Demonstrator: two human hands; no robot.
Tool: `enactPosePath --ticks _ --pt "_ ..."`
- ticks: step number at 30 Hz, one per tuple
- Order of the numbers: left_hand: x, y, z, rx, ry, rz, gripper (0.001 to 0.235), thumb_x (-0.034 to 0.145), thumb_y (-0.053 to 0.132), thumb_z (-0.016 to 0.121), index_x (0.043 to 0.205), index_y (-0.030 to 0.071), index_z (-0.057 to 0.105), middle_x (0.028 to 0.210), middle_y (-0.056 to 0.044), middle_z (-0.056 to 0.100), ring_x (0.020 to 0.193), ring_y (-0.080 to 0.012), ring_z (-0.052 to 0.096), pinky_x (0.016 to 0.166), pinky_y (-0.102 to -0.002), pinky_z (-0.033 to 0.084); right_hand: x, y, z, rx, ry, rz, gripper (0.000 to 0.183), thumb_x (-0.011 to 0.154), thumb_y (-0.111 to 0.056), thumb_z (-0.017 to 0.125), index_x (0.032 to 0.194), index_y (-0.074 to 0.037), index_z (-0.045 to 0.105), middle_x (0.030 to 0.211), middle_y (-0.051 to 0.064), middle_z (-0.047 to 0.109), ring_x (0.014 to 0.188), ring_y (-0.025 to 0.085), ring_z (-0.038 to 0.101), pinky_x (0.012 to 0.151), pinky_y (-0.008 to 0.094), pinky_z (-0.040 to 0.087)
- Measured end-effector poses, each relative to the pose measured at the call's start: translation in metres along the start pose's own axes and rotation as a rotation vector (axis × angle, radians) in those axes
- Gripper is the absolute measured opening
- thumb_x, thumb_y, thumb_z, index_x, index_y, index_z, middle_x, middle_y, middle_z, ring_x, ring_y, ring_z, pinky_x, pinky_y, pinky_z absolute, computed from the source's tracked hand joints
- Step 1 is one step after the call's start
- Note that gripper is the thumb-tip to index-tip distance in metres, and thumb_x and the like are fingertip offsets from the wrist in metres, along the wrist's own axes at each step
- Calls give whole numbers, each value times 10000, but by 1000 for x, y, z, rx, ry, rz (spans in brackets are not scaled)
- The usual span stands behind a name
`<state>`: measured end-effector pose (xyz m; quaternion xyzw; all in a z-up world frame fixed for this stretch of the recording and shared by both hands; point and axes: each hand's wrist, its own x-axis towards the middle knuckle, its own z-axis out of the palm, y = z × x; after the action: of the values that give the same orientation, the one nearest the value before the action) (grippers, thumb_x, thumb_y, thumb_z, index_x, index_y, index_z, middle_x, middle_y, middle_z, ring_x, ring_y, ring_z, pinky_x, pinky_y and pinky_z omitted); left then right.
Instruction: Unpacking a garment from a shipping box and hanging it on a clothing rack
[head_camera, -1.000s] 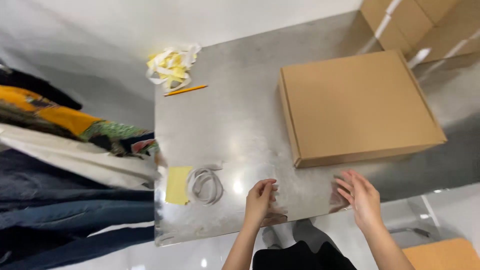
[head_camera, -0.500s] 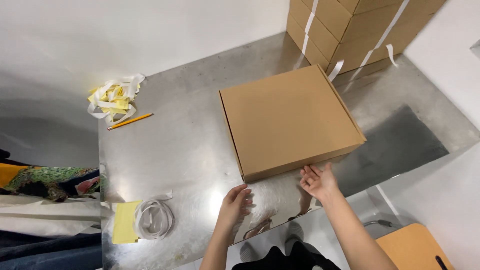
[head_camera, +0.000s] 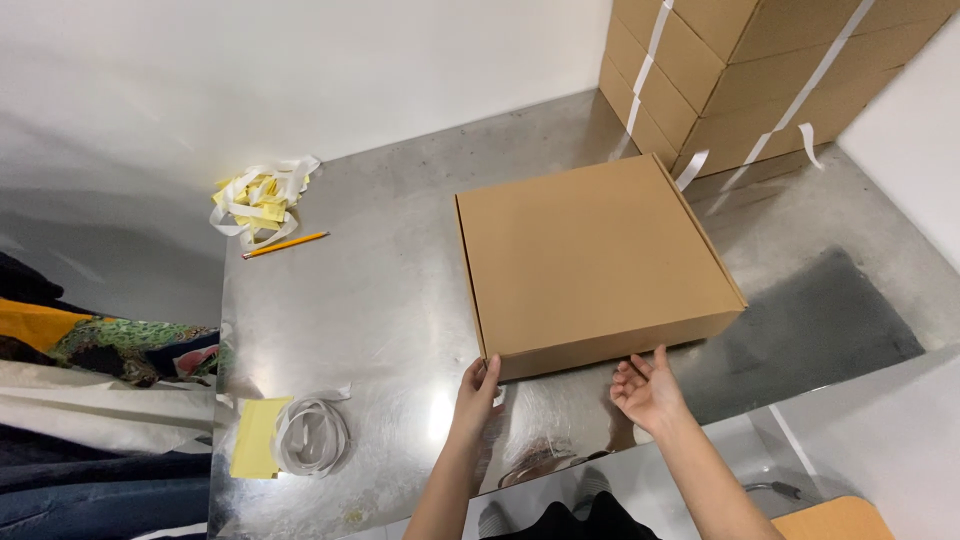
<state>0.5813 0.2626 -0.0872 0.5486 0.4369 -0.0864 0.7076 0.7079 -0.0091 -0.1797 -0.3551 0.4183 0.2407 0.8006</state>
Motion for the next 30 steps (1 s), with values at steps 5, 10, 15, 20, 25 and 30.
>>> enactPosePath --ticks 5,10,15,20,25,30 --pt "-2 1 -9 -28 48 37 744 885 613 595 1519 224 602 1524 35 604 1374 -172 566 1087 -403 498 -11 -3 1 -110 55 -67 566 1026 -647 622 1248 -134 534 1172 91 665 968 258 675 721 345 530" --pt "-17 -7 -32 -192 81 -13 572 946 484 618 1433 191 680 1474 -24 682 1348 -175 606 1092 -343 452 -5 10 -21 -118 104 -110 493 1026 -580 697 1071 -130 501 992 86 654 911 239 716 728 331 594" --pt "24 -45 -60 -202 28 70 364 1035 342 609 1316 157 749 1290 -34 800 1135 -168 709 879 -328 508 -60 18 -25 -174 19 -276 283 1047 -418 688 1216 -205 606 969 -24 611 602 111 417 634 302 443" --pt "-10 -7 -44 -318 -20 80 506 980 208 634 1472 90 612 1349 -111 756 1229 -224 702 1039 -315 514 -97 31 -37 -166 20 -446 248 1020 -267 748 984 -209 510 852 -19 571 609 146 516 644 311 469" --pt "-22 11 -46 -171 -90 193 501 1032 199 530 1510 69 605 1525 -80 669 1355 -182 638 1117 -318 512 -148 70 -47 -174 1 -612 250 1011 -244 756 896 -143 559 854 112 719 613 218 624 645 347 510" --pt "-32 19 -44 -101 -122 278 589 952 92 495 1526 158 614 1427 -31 734 1174 -199 707 922 -363 561 -213 81 -31 -209 33 -733 355 1094 -210 632 859 51 580 711 330 687 669 405 679 673 487 522"
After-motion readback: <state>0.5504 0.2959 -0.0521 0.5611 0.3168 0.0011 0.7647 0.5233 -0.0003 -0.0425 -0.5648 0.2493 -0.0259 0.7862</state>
